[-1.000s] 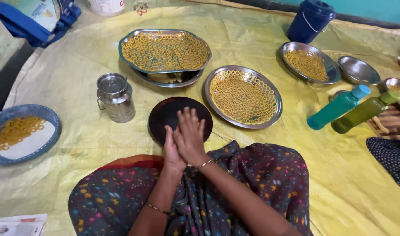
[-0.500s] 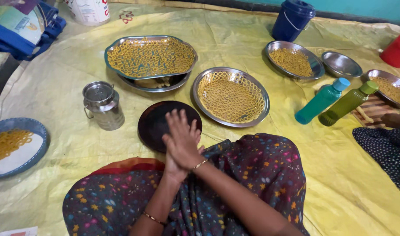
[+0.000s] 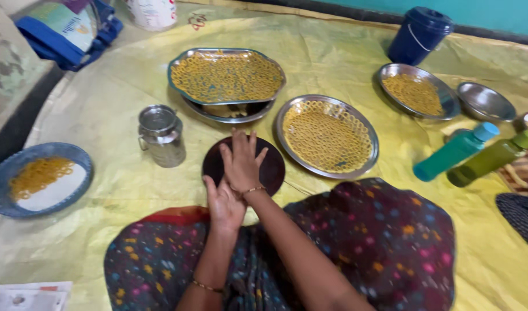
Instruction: The person rolls small pieces of dough into thin strips on a wooden board, then folds and joins the ends to form rings. The rings are placed onto metal trays that already contain many similar pieces.
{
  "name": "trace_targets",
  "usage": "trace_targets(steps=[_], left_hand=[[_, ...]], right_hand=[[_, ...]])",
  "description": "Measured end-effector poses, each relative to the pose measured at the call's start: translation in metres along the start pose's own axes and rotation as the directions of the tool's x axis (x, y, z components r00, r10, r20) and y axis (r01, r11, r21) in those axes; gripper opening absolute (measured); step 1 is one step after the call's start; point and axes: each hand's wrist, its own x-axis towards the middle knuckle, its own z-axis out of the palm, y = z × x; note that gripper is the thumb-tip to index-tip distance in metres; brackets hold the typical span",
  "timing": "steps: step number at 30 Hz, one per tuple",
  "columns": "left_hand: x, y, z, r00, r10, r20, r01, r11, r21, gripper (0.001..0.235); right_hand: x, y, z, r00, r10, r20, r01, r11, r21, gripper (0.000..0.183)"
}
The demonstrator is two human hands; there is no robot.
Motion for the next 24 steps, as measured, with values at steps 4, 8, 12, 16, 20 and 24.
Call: trace_targets(steps=[4,8,12,16,20,24], left_hand=[[0.016,0.019,-0.051,0.987,0.062,-0.148,-0.063,0.998,-0.007,0.074],[0.036,0.04,-0.118,0.845,0.281,-0.455,-0.177,0.95,0.257,0.041],[0.042,0.045,-0.155,0.81,0.364,-0.46,-0.131,0.877,0.462,0.045],[0.049,0.057,-0.14,0.792,0.351,-0.499,-0.09,0.876,0.474,0.04],[0.048,0.072,-0.114,0.755,0.299,-0.584,-0.045,0.911,0.409,0.043],[0.048,0.078,-0.098,0.772,0.384,-0.506,-0.083,0.851,0.519,0.035]], right_hand=[[0.042,0.002,0.041,0.995,0.079,0.061,-0.088,0.984,0.157,0.06],[0.086,0.005,0.092,0.961,0.156,0.231,-0.19,0.973,0.133,0.051],[0.107,0.009,0.149,0.971,0.206,0.125,-0.24,0.853,0.463,0.044],[0.109,0.015,0.19,0.954,0.248,0.168,-0.278,0.526,0.803,0.035],[0.104,0.014,0.19,0.953,0.25,0.172,-0.274,0.463,0.843,0.031],[0.068,0.023,0.156,0.957,0.206,0.203,-0.289,0.661,0.692,0.026]])
